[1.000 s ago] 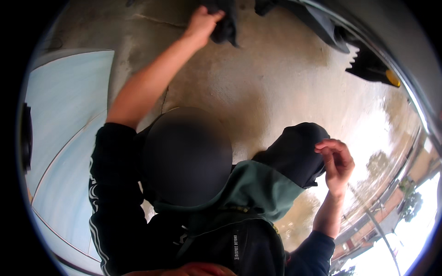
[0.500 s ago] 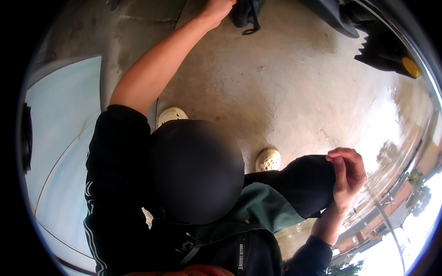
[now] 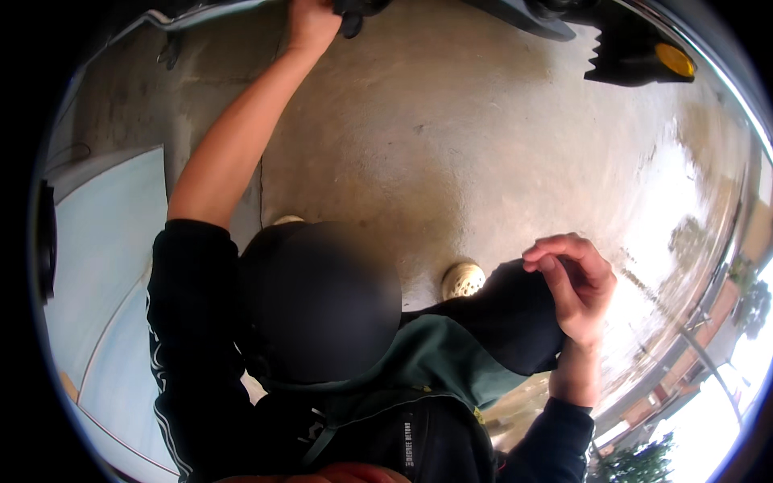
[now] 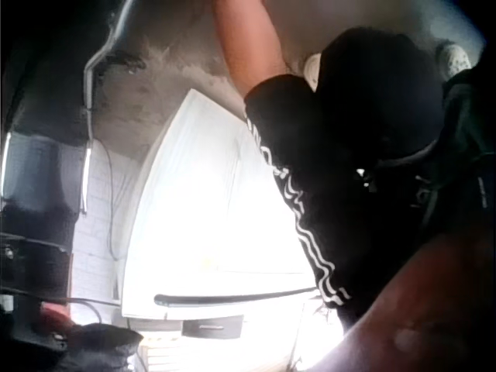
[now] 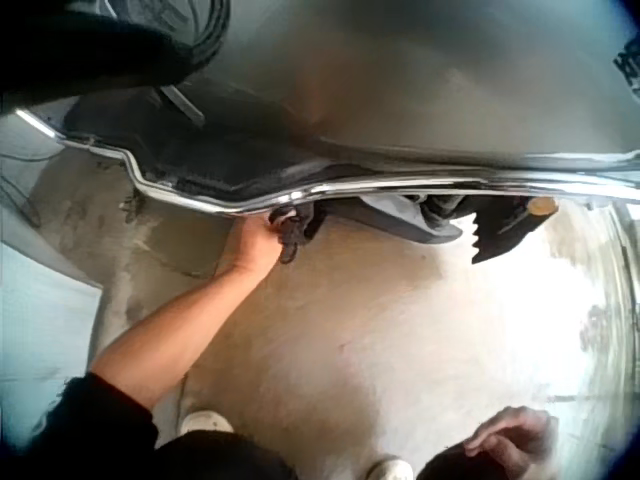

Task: The person wipes the rear of a scooter with a cloth, then washes and wrings the cloth in a basin of water. They pour out the water, place the basin on a crate, and enter a shop to wipe a glass display counter and a wall mirror with the cloth.

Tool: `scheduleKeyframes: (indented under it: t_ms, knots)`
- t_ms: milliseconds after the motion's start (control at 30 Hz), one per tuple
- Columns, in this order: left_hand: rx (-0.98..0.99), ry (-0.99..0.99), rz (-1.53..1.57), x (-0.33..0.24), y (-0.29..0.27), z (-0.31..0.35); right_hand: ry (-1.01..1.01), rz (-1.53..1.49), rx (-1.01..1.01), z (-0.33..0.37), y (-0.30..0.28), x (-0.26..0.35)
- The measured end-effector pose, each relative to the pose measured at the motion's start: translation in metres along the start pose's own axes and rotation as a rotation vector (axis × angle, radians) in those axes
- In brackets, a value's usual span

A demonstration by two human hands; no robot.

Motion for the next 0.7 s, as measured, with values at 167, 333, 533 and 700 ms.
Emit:
scheduleKeyframes:
  t_ms: [167,333,533,700]
  knots:
    - [0.288,0.132,-0.115,-0.014,0.019,0.003,0.057,-0.029,0.004,0.003,0.001,0.003]
    - [0.602,0.208,-0.206,-0.043,0.018,-0.007,-0.088,0.272,0.115,-0.015,0.027,0.005]
    - [0.784,0.114,-0.536,0.015,-0.035,0.007,-0.261,0.435,0.198,-0.039,0.034,0.013]
    - [0.789,-0.310,-0.308,-0.013,-0.086,0.066,-0.190,0.234,0.341,-0.078,0.081,0.000]
Point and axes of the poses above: each hand's wrist, its own z-axis away from the middle knuckle, its own y-axis out of the palm, x = y × z, the point moved 8 cm from there along -z, towards the middle knuckle, and after that the axes turned 13 degrees about -x, right-handed, at the moved point
